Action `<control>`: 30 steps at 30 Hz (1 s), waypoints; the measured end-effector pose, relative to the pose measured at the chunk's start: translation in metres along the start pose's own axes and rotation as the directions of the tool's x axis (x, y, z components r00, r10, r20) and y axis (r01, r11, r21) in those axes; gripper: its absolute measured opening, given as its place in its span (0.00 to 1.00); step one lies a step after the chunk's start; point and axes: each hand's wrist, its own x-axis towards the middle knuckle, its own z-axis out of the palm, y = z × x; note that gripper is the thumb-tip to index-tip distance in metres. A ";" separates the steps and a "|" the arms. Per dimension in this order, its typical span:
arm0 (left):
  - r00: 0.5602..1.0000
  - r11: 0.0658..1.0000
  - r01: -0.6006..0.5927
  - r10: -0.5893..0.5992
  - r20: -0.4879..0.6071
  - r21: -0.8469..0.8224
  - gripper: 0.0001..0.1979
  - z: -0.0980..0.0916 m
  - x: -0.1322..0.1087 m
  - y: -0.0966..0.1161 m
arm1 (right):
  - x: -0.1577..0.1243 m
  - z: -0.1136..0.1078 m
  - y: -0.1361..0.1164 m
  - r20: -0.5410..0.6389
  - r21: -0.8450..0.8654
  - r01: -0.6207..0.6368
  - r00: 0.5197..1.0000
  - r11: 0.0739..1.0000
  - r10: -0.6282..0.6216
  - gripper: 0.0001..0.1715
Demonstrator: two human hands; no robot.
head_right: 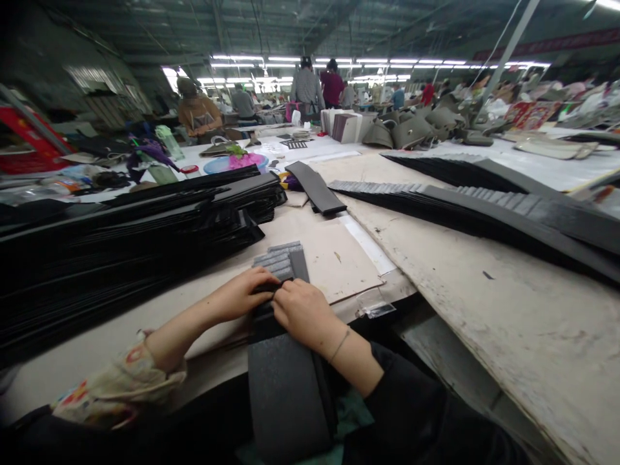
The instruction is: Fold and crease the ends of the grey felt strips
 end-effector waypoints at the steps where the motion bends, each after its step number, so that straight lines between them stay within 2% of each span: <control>1: 0.999 0.999 0.029 -0.029 -0.014 -0.015 0.11 -0.001 -0.003 -0.002 | 0.001 0.000 0.002 0.002 0.033 -0.005 1.000 0.999 0.005 0.08; 3: 0.997 0.997 0.074 -0.075 -0.035 -0.023 0.13 0.000 -0.007 -0.005 | 0.003 0.000 0.006 -0.004 0.096 -0.027 1.000 0.995 0.027 0.05; 7: 0.993 0.994 0.105 -0.105 -0.045 -0.005 0.14 0.001 -0.009 -0.008 | 0.013 -0.003 0.014 -0.014 0.103 -0.081 0.996 0.991 0.083 0.20; 9: 0.992 0.993 0.115 -0.115 -0.054 0.000 0.13 0.001 -0.008 -0.008 | 0.020 -0.003 0.018 0.025 0.089 -0.057 0.998 0.994 0.055 0.22; 14: 0.984 0.986 0.162 -0.158 -0.085 0.038 0.12 0.001 -0.011 -0.006 | 0.031 -0.003 0.024 0.147 0.099 0.066 0.986 0.993 -0.080 0.19; 17: 0.978 0.984 0.175 -0.171 -0.122 0.023 0.11 0.006 -0.014 -0.008 | 0.033 -0.003 0.026 0.180 0.117 0.104 0.976 0.988 -0.124 0.19; 22: 0.986 0.998 0.062 -0.061 -0.154 0.001 0.06 0.013 -0.022 -0.012 | 0.033 -0.006 0.024 0.195 0.085 0.185 0.960 0.979 -0.199 0.13; 26: 0.985 0.999 0.032 -0.032 -0.171 0.001 0.05 0.014 -0.030 -0.012 | 0.034 -0.007 0.021 0.212 -0.008 0.231 0.951 0.973 -0.224 0.11; 30: 0.974 0.995 0.062 -0.078 -0.215 -0.082 0.08 0.016 -0.041 -0.016 | 0.033 -0.007 0.021 0.221 0.006 0.206 0.954 0.978 -0.203 0.12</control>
